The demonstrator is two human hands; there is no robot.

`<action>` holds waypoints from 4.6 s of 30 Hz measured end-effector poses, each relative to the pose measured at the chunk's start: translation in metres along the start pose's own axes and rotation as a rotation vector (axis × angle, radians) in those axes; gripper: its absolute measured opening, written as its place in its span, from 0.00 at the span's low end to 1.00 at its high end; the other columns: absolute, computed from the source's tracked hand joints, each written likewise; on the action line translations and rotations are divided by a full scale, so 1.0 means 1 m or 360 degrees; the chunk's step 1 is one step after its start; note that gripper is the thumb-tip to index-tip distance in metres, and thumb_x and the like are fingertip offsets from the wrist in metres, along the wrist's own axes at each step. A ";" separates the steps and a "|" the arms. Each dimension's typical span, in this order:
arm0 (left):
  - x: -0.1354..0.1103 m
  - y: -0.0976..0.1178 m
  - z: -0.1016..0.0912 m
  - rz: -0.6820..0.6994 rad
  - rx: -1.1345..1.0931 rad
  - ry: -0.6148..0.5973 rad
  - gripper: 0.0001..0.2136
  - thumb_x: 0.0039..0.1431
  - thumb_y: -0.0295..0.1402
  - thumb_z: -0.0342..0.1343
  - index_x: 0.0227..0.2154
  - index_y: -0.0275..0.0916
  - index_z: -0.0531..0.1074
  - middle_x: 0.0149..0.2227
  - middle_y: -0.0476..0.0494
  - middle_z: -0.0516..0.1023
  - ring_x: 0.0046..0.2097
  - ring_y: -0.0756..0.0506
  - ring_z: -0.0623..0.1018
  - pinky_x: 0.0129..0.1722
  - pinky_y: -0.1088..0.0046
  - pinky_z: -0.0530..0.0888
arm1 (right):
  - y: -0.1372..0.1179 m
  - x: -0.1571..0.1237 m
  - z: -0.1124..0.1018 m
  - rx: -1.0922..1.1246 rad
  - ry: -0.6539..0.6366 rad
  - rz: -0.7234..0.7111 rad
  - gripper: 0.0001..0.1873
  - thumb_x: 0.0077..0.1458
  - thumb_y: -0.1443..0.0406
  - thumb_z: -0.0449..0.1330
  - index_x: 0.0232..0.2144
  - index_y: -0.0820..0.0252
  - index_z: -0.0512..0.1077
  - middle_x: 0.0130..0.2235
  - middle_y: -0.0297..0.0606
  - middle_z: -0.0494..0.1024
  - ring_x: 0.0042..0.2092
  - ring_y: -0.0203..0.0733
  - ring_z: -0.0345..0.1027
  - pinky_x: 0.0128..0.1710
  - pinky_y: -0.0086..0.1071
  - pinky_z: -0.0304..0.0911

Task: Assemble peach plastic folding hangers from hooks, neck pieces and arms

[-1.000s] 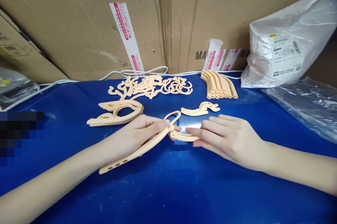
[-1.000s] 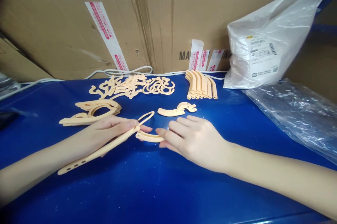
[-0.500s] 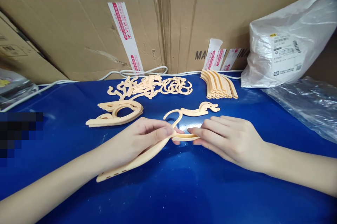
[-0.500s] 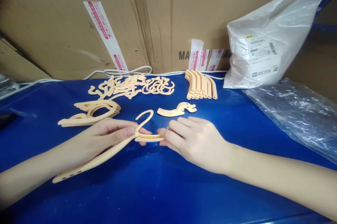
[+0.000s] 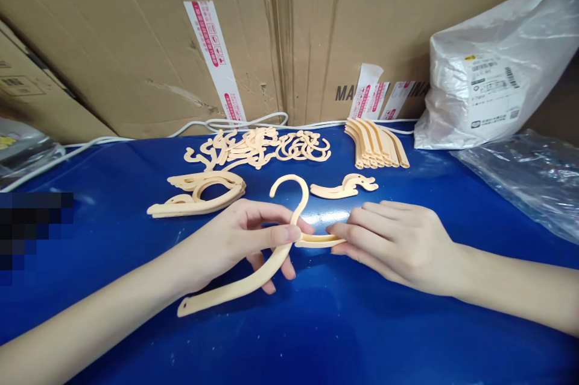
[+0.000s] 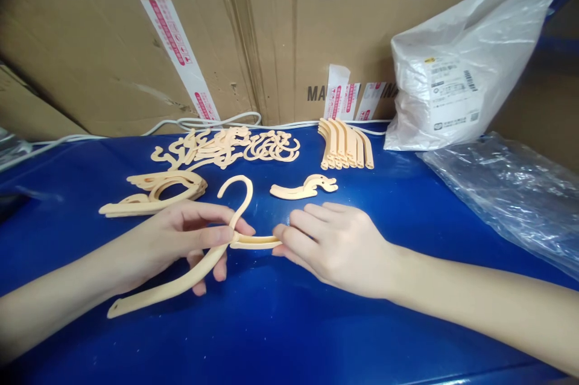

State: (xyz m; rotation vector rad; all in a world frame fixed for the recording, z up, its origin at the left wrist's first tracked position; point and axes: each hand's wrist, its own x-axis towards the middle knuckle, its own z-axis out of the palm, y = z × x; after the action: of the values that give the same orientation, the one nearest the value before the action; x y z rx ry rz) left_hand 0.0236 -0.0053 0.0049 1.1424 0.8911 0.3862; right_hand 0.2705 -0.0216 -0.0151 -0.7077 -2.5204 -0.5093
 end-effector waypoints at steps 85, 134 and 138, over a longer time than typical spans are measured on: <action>-0.001 0.002 -0.003 -0.0012 -0.0145 -0.0144 0.13 0.61 0.39 0.56 0.44 0.39 0.76 0.20 0.45 0.77 0.20 0.53 0.74 0.18 0.86 0.70 | 0.009 -0.003 -0.002 -0.0100 0.0103 -0.0149 0.12 0.60 0.57 0.57 0.36 0.60 0.72 0.24 0.27 0.71 0.22 0.30 0.57 0.23 0.29 0.51; -0.010 -0.005 0.015 0.0282 0.0837 0.0156 0.17 0.66 0.42 0.44 0.36 0.36 0.75 0.26 0.49 0.75 0.20 0.55 0.65 0.21 0.80 0.64 | -0.008 -0.002 -0.013 0.0557 -0.0399 0.0285 0.17 0.65 0.58 0.50 0.31 0.58 0.73 0.24 0.30 0.70 0.22 0.30 0.62 0.22 0.28 0.50; -0.011 -0.005 0.015 0.0241 0.0986 0.0207 0.20 0.66 0.43 0.42 0.31 0.37 0.75 0.20 0.50 0.71 0.20 0.53 0.64 0.22 0.78 0.62 | -0.008 -0.002 -0.014 0.0578 -0.0418 0.0303 0.17 0.65 0.58 0.49 0.31 0.58 0.73 0.24 0.29 0.70 0.22 0.31 0.62 0.22 0.28 0.49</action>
State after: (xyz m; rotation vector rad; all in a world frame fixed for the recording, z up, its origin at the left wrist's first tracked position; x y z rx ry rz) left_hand 0.0276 -0.0246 0.0068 1.7766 1.0782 0.3167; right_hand 0.2726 -0.0348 -0.0067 -0.9043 -2.6415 0.1156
